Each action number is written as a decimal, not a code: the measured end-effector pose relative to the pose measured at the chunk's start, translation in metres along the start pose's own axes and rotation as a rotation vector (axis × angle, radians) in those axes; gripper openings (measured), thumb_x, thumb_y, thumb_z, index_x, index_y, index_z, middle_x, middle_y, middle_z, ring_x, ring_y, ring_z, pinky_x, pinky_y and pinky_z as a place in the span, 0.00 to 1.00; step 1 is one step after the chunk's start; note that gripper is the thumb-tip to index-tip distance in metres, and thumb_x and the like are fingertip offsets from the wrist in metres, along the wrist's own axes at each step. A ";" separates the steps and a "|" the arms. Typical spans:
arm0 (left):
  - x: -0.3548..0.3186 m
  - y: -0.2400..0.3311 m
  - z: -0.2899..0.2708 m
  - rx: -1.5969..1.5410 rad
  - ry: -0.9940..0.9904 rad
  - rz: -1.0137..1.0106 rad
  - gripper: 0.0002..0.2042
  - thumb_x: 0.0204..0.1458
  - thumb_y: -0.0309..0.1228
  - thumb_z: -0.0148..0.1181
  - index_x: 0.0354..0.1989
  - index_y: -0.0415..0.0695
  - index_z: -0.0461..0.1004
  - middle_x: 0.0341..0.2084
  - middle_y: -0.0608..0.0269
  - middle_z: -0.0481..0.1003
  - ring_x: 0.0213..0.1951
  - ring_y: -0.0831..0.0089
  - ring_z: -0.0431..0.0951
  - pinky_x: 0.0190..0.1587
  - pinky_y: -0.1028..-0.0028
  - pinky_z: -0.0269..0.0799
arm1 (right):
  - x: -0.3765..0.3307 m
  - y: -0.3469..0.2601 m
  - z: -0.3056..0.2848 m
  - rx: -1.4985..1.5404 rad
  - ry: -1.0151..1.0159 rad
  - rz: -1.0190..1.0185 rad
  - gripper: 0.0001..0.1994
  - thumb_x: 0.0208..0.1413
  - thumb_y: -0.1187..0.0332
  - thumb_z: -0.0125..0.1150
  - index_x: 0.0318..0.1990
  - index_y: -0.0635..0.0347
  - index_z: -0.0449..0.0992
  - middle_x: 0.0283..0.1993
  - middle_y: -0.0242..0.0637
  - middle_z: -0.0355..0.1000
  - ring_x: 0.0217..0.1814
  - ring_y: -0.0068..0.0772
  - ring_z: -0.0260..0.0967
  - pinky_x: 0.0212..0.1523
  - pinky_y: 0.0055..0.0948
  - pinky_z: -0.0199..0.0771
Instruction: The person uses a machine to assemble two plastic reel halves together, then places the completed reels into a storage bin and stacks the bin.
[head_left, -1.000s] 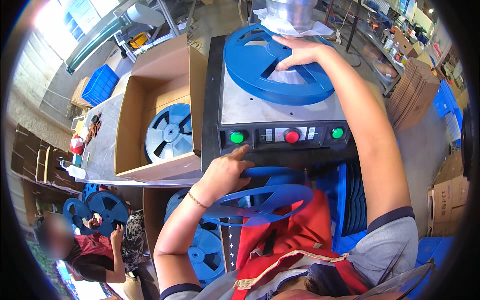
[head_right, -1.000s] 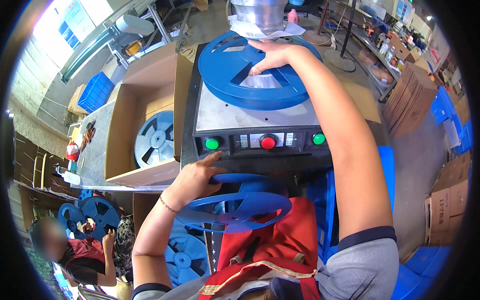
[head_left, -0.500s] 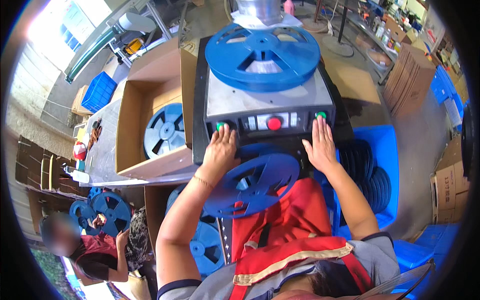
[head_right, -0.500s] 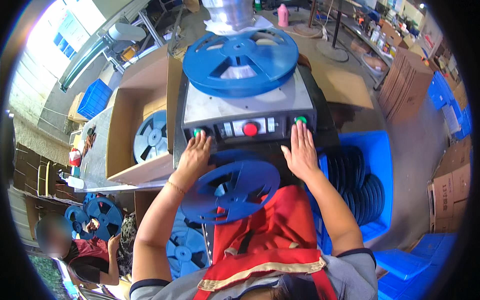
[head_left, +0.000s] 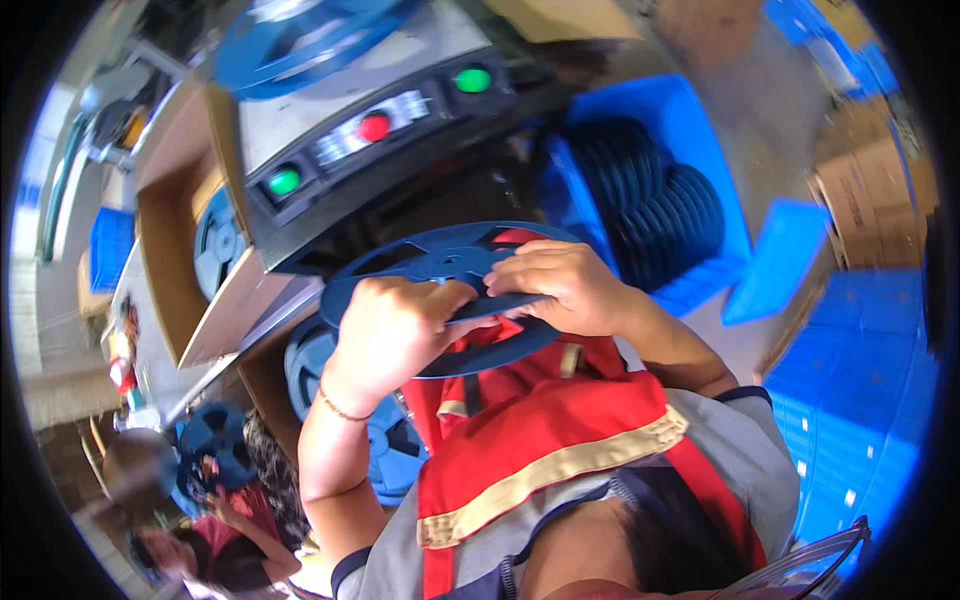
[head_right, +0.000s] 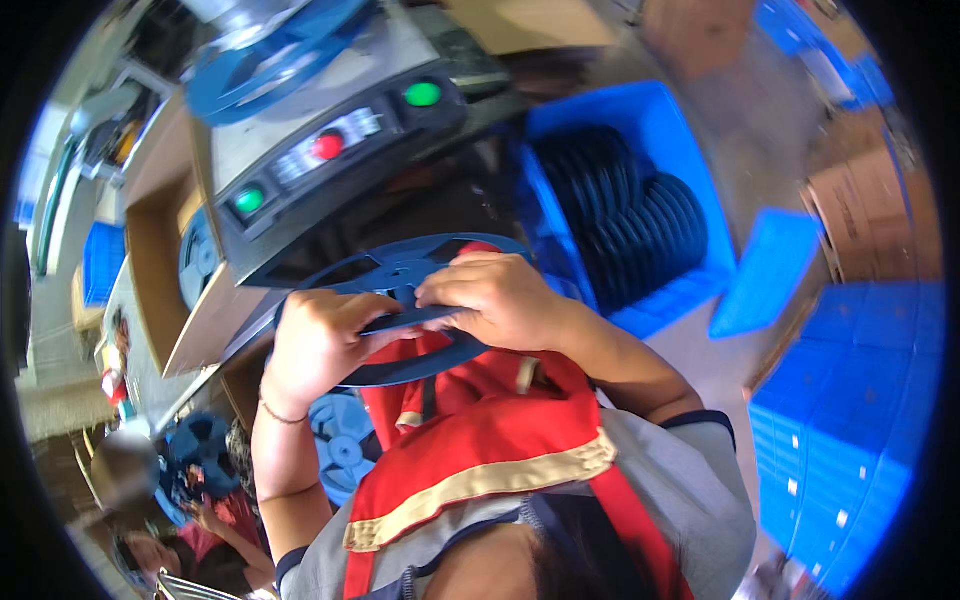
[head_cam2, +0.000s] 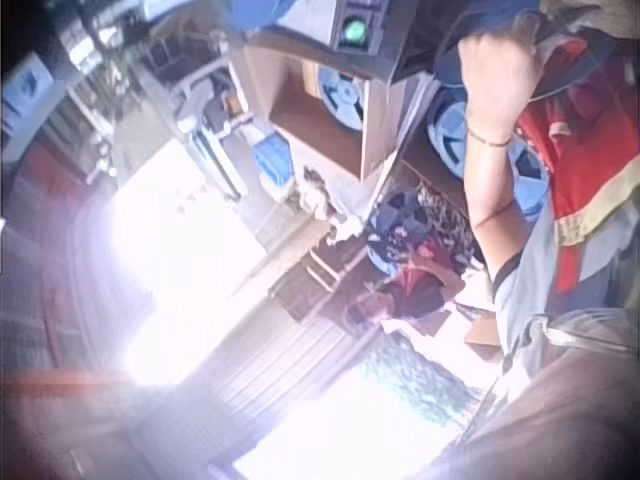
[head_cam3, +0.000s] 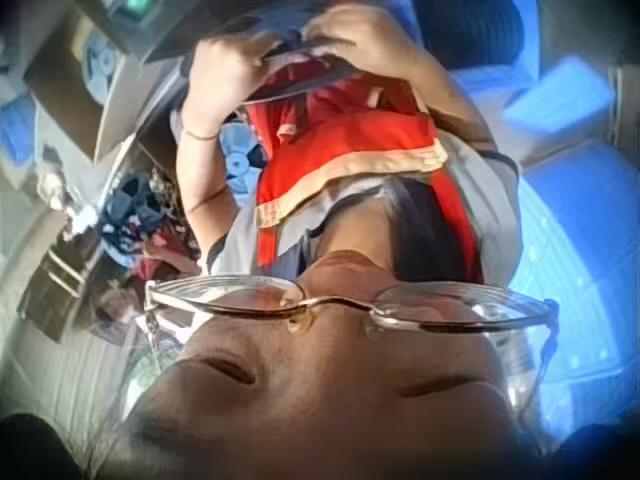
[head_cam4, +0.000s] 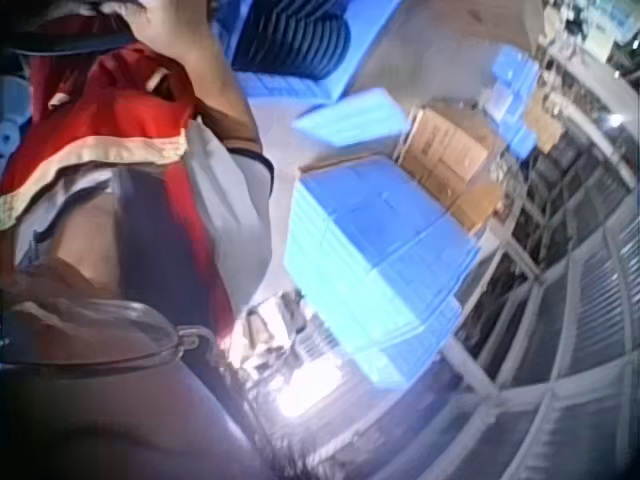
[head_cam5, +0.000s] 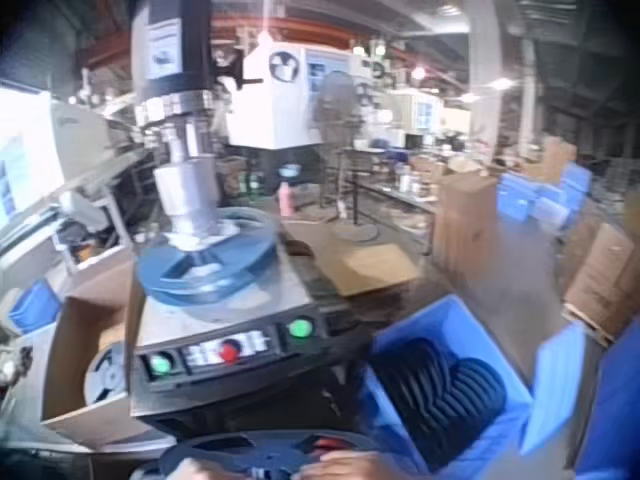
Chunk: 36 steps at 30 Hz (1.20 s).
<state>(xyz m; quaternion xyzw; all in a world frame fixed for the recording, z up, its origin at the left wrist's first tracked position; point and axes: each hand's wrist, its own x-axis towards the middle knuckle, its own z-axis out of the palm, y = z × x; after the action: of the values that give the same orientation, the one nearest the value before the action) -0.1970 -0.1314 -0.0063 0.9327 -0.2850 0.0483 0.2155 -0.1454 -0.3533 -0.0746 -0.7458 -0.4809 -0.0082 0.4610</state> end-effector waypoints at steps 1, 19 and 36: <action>0.008 0.005 0.003 -0.031 -0.038 -0.022 0.17 0.41 0.44 0.67 0.34 0.45 0.77 0.18 0.62 0.74 0.21 0.64 0.76 0.25 0.71 0.70 | -0.013 0.000 -0.008 -0.040 0.044 0.028 0.09 0.44 0.72 0.66 0.35 0.63 0.78 0.38 0.40 0.78 0.41 0.41 0.76 0.43 0.34 0.75; -0.156 -0.035 0.177 -0.313 0.111 -0.958 0.10 0.52 0.26 0.59 0.41 0.34 0.75 0.29 0.51 0.78 0.32 0.65 0.80 0.37 0.70 0.74 | -0.270 0.211 -0.205 -0.505 1.047 1.063 0.16 0.60 0.58 0.57 0.40 0.62 0.81 0.32 0.37 0.78 0.34 0.24 0.71 0.39 0.24 0.70; -0.383 0.001 0.271 -0.240 0.463 -1.748 0.15 0.53 0.37 0.60 0.42 0.38 0.77 0.36 0.51 0.80 0.40 0.64 0.81 0.44 0.71 0.74 | -0.367 0.335 -0.081 0.184 0.489 1.264 0.20 0.63 0.58 0.51 0.55 0.64 0.71 0.48 0.40 0.73 0.44 0.30 0.72 0.41 0.22 0.69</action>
<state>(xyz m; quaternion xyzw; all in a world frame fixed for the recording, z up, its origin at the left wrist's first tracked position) -0.5254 -0.0530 -0.3325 0.7548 0.5705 0.0238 0.3228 -0.0646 -0.7079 -0.4223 -0.8179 0.1659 0.1352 0.5340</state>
